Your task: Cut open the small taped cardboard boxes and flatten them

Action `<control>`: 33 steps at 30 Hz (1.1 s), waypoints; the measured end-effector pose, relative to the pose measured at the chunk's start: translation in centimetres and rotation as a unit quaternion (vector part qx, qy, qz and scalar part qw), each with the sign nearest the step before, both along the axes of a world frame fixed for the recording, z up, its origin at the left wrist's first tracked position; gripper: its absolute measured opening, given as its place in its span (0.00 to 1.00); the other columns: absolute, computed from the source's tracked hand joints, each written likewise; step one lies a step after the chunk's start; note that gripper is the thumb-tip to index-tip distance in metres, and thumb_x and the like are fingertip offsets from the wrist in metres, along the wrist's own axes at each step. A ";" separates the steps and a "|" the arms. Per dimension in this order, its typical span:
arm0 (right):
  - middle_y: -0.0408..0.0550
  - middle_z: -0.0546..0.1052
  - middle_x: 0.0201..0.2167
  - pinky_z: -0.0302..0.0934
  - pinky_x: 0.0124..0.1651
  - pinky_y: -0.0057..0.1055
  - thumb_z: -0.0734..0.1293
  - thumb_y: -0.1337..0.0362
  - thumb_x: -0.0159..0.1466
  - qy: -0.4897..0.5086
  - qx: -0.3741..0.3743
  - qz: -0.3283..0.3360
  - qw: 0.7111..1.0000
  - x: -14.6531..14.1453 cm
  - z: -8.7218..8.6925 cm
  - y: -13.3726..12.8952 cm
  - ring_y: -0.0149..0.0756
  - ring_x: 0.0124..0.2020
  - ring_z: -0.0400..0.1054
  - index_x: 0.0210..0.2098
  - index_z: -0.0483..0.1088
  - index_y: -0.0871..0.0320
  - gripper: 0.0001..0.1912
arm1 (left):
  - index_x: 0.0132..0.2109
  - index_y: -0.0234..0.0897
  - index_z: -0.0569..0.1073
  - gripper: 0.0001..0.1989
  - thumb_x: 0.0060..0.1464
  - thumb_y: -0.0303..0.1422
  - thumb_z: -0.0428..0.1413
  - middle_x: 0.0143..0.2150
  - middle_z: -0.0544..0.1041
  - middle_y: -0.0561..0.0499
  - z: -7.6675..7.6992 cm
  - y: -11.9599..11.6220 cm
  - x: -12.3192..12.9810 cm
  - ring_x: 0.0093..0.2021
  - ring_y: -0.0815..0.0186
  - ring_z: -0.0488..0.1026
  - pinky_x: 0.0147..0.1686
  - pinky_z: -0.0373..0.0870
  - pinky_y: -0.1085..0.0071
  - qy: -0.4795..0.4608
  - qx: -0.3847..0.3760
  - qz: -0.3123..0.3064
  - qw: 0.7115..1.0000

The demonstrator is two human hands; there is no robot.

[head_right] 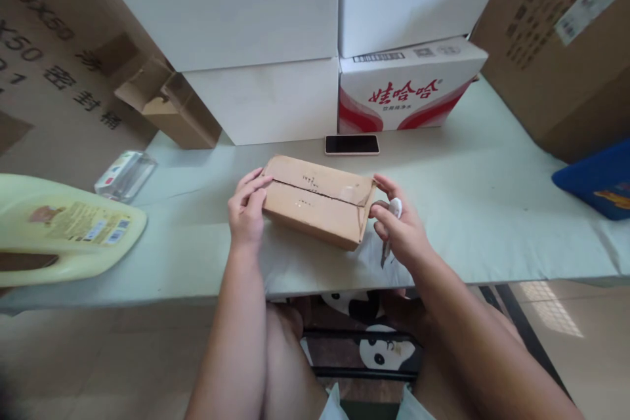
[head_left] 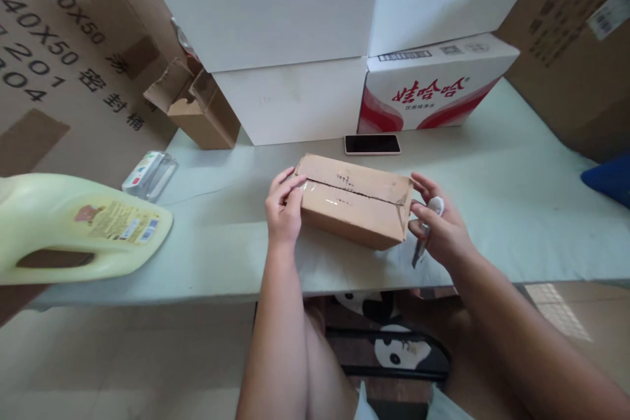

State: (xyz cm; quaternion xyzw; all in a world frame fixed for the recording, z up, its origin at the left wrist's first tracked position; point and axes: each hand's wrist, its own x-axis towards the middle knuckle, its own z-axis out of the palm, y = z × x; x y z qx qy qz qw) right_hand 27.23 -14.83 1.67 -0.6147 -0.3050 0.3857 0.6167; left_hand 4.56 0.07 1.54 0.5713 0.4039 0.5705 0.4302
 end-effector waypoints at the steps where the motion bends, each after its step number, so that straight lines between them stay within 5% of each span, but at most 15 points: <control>1: 0.49 0.69 0.60 0.44 0.17 0.23 0.72 0.57 0.53 0.033 -0.008 -0.015 0.999 0.1 0.0 0.1 0.26 0.27 0.62 0.53 0.71 0.46 0.27 | 0.34 0.41 0.83 0.09 0.46 0.30 0.59 0.51 0.79 0.47 -0.2 0.3 -0.2 0.58 0.56 0.72 0.64 0.63 0.59 -0.009 -0.014 0.014 1.000; 5: 0.54 0.74 0.55 0.43 0.15 0.21 0.70 0.58 0.55 0.100 -0.086 0.002 0.991 -0.1 -0.4 0.5 0.32 0.33 0.70 0.42 0.76 0.54 0.16 | 0.36 0.40 0.82 0.13 0.42 0.35 0.56 0.44 0.81 0.48 -0.7 1.6 -1.9 0.48 0.59 0.76 0.46 0.72 0.67 -0.172 -0.161 0.090 0.968; 9: 0.54 0.72 0.63 0.59 0.20 0.24 0.68 0.56 0.60 0.096 -0.087 0.142 0.981 -1.3 -1.1 0.5 0.46 0.50 0.75 0.52 0.75 0.51 0.21 | 0.34 0.41 0.79 0.14 0.38 0.35 0.54 0.37 0.80 0.51 -0.6 2.3 -3.1 0.37 0.63 0.75 0.30 0.69 0.72 -0.279 -0.220 0.117 0.927; 11: 0.50 0.68 0.66 0.72 0.33 0.33 0.67 0.54 0.62 0.060 -0.043 0.204 0.976 -1.8 -1.3 0.4 0.49 0.57 0.72 0.59 0.72 0.47 0.25 | 0.34 0.40 0.79 0.13 0.38 0.34 0.55 0.35 0.79 0.51 -0.6 2.2 -3.0 0.36 0.64 0.75 0.29 0.68 0.73 -0.282 -0.230 0.109 0.925; 13: 0.46 0.66 0.68 0.72 0.54 0.47 0.65 0.51 0.65 0.004 0.005 0.238 0.971 -2.1 -1.2 0.1 0.50 0.64 0.66 0.63 0.68 0.44 0.27 | 0.33 0.39 0.77 0.11 0.37 0.34 0.56 0.33 0.79 0.51 -0.6 1.8 -2.4 0.33 0.65 0.74 0.28 0.66 0.74 -0.267 -0.257 0.085 0.925; 15: 0.42 0.62 0.71 0.56 0.69 0.55 0.64 0.49 0.67 -0.059 0.041 0.249 0.966 -2.0 -0.9 -0.2 0.49 0.71 0.56 0.65 0.66 0.42 0.28 | 0.30 0.38 0.75 0.09 0.38 0.35 0.58 0.29 0.77 0.52 -0.7 1.3 -1.6 0.30 0.67 0.72 0.27 0.64 0.75 -0.244 -0.297 0.045 0.922; 17: 0.39 0.55 0.73 0.43 0.74 0.56 0.64 0.48 0.68 -0.109 0.059 0.250 0.960 -1.7 -0.5 -0.5 0.48 0.75 0.45 0.66 0.64 0.40 0.28 | 0.29 0.37 0.72 0.10 0.40 0.38 0.60 0.26 0.75 0.53 -0.6 0.8 -0.8 0.25 0.70 0.69 0.24 0.61 0.76 -0.214 -0.332 0.000 0.919; 22: 0.35 0.46 0.76 0.38 0.75 0.58 0.62 0.45 0.68 -0.144 0.064 0.230 0.961 -0.8 0.0 -0.9 0.47 0.77 0.34 0.66 0.63 0.37 0.27 | 0.38 0.37 0.75 0.21 0.54 0.51 0.53 0.28 0.76 0.50 -0.4 -0.2 0.2 0.21 0.69 0.70 0.22 0.64 0.74 -0.066 -0.395 -0.132 0.907; 26: 0.35 0.53 0.74 0.34 0.74 0.60 0.64 0.46 0.67 -0.166 0.080 0.194 0.963 -0.2 -0.5 -0.7 0.48 0.77 0.35 0.62 0.67 0.37 0.25 | 0.45 0.36 0.75 0.25 0.59 0.54 0.51 0.39 0.82 0.43 -0.6 -0.9 0.0 0.22 0.67 0.76 0.18 0.59 0.75 0.092 -0.411 -0.229 0.877; 30: 0.39 0.69 0.66 0.37 0.75 0.58 0.66 0.48 0.65 -0.109 0.161 0.111 0.975 0.2 -0.4 -0.4 0.48 0.74 0.47 0.54 0.75 0.41 0.20 | 0.39 0.33 0.77 0.25 0.56 0.54 0.56 0.37 0.83 0.40 -0.8 -1.5 -0.4 0.18 0.69 0.73 0.16 0.52 0.76 0.227 -0.430 -0.413 0.770; 31: 0.41 0.73 0.63 0.42 0.74 0.57 0.67 0.49 0.64 -0.078 0.172 0.089 0.978 0.3 -0.3 -0.4 0.49 0.72 0.53 0.52 0.76 0.43 0.18 | 0.36 0.32 0.78 0.23 0.54 0.51 0.58 0.35 0.83 0.39 -0.9 -1.4 -0.5 0.18 0.68 0.72 0.16 0.55 0.75 0.257 -0.429 -0.421 0.757; 33: 0.43 0.78 0.57 0.53 0.69 0.56 0.68 0.52 0.62 -0.026 0.172 0.063 0.983 0.2 -0.1 -0.4 0.49 0.64 0.66 0.47 0.77 0.46 0.15 | 0.35 0.30 0.78 0.18 0.52 0.44 0.62 0.33 0.82 0.38 -1.1 -1.1 -0.7 0.21 0.65 0.74 0.20 0.63 0.71 0.303 -0.412 -0.345 0.787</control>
